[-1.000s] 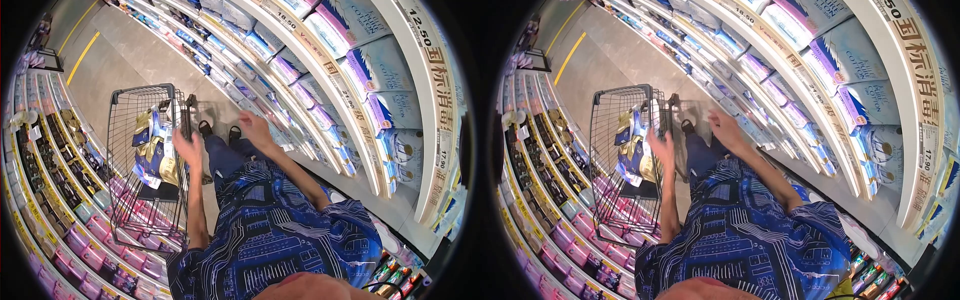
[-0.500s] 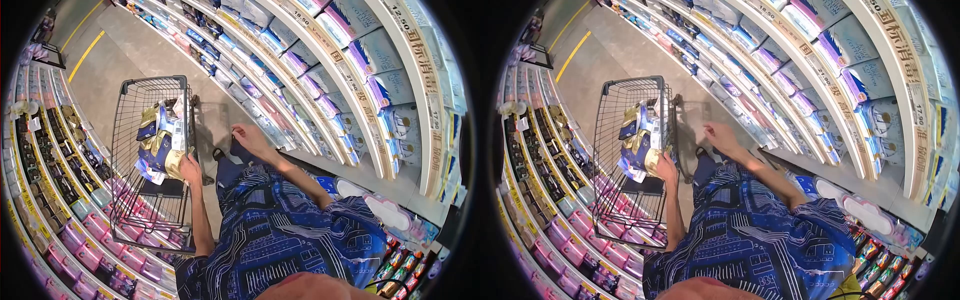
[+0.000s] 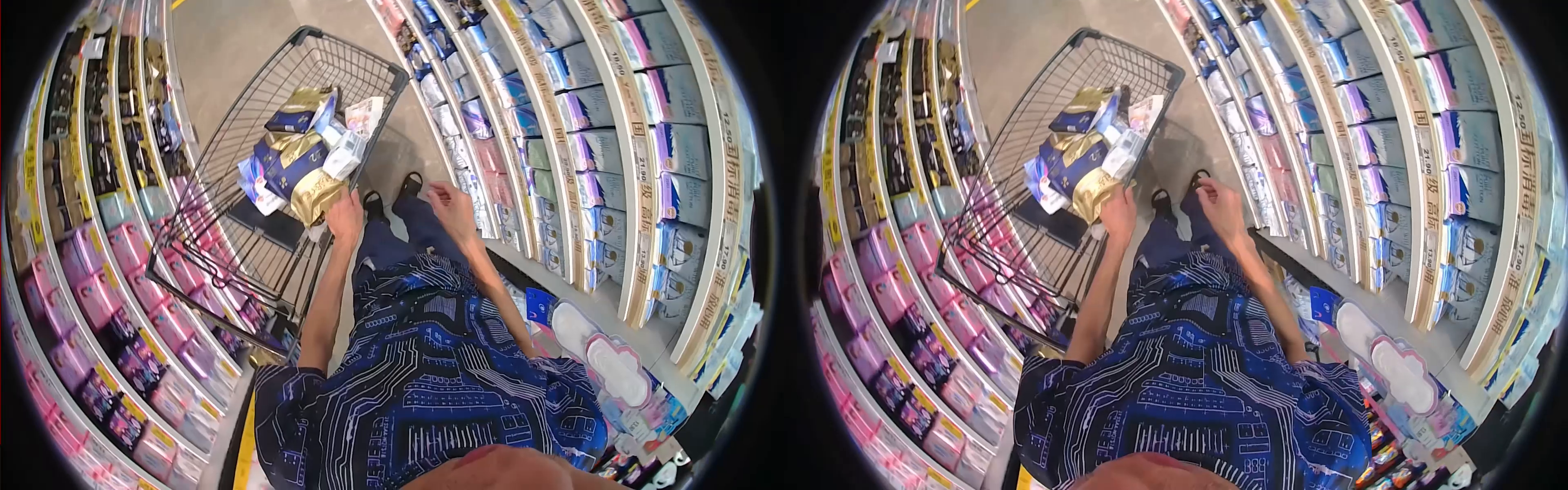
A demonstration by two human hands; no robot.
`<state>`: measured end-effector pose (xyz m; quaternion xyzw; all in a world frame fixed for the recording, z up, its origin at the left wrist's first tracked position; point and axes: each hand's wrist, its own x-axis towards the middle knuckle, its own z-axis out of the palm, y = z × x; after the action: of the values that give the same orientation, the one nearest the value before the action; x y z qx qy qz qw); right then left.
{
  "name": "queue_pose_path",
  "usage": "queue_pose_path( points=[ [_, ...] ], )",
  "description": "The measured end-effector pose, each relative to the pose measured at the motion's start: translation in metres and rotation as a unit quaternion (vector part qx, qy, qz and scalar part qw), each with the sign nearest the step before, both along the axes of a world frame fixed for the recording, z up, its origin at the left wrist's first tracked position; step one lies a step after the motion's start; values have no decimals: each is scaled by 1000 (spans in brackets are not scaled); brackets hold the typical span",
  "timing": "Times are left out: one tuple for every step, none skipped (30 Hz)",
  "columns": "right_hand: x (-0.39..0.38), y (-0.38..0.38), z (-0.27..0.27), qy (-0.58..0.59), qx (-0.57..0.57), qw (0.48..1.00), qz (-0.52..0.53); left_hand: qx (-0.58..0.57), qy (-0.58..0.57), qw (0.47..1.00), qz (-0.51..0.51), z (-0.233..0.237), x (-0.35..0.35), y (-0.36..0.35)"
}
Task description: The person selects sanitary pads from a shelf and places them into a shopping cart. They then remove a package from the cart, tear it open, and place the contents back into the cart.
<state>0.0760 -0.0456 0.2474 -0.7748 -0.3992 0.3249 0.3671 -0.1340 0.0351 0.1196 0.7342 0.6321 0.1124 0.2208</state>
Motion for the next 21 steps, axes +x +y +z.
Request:
queue_pose_path(
  points=[
    [-1, -2, -1, -11, -4, 1000, 0, -6, 11, 1000, -4, 9, -2, -4],
    [-3, -4, -2, -14, -14, 1000, 2, 8, 5, 1000, -5, 8, -6, -9],
    [-5, -5, -3, -16, -23, 1000, 4, 23, 1, 1000, -5, 7, -10, -14],
    [-9, -6, -5, -16, -32, 999, 8, 37, -3, 999, -4, 4, -16, -19],
    [-12, -6, -7, -15, -44, 999, 14, 47, -2, 999, -9, 2, -22, -24],
    [-15, -6, -9, -13, -56, 998, 21, 46, 22, 999, -15, -2, -28, -29],
    [-17, -4, -15, -18, -68, 997, 22, 45, 39, 998, -25, -13, -30, -28],
    [-21, -6, -15, -6, -77, 997, 27, 46, 61, 997, -31, -15, -35, -35],
    [-25, -6, -15, 4, -85, 996, 32, 44, 58, 997, -34, -15, -40, -40],
    [-29, -7, -16, 14, -92, 995, 36, 43, 55, 997, -38, -16, -46, -43],
    [-30, -10, -21, 14, -86, 995, 48, 43, 52, 997, -41, -16, -51, -48],
    [-31, -13, -28, 14, -80, 995, 59, 42, 56, 997, -44, -15, -55, -52],
    [-33, -18, -33, 15, -74, 995, 70, 41, 61, 996, -47, -14, -59, -57],
    [-32, -19, -43, 12, -69, 995, 69, 42, 59, 996, -56, -21, -59, -55],
    [-34, -24, -44, 17, -63, 995, 73, 55, 60, 995, -61, -22, -64, -60],
    [-35, -29, -44, 20, -56, 995, 77, 68, 59, 994, -66, -24, -67, -65],
    [-36, -33, -45, 20, -58, 995, 78, 83, 59, 992, -71, -27, -70, -67],
    [-36, -38, -46, 21, -59, 995, 80, 78, 62, 992, -72, -26, -71, -69],
    [-37, -44, -46, 22, -60, 995, 81, 71, 66, 993, -74, -25, -72, -73],
    [-37, -51, -46, 26, -56, 995, 77, 65, 71, 992, -76, -24, -74, -77],
    [-36, -54, -50, 23, -50, 996, 69, 52, 69, 993, -75, -29, -72, -74]
  ],
)
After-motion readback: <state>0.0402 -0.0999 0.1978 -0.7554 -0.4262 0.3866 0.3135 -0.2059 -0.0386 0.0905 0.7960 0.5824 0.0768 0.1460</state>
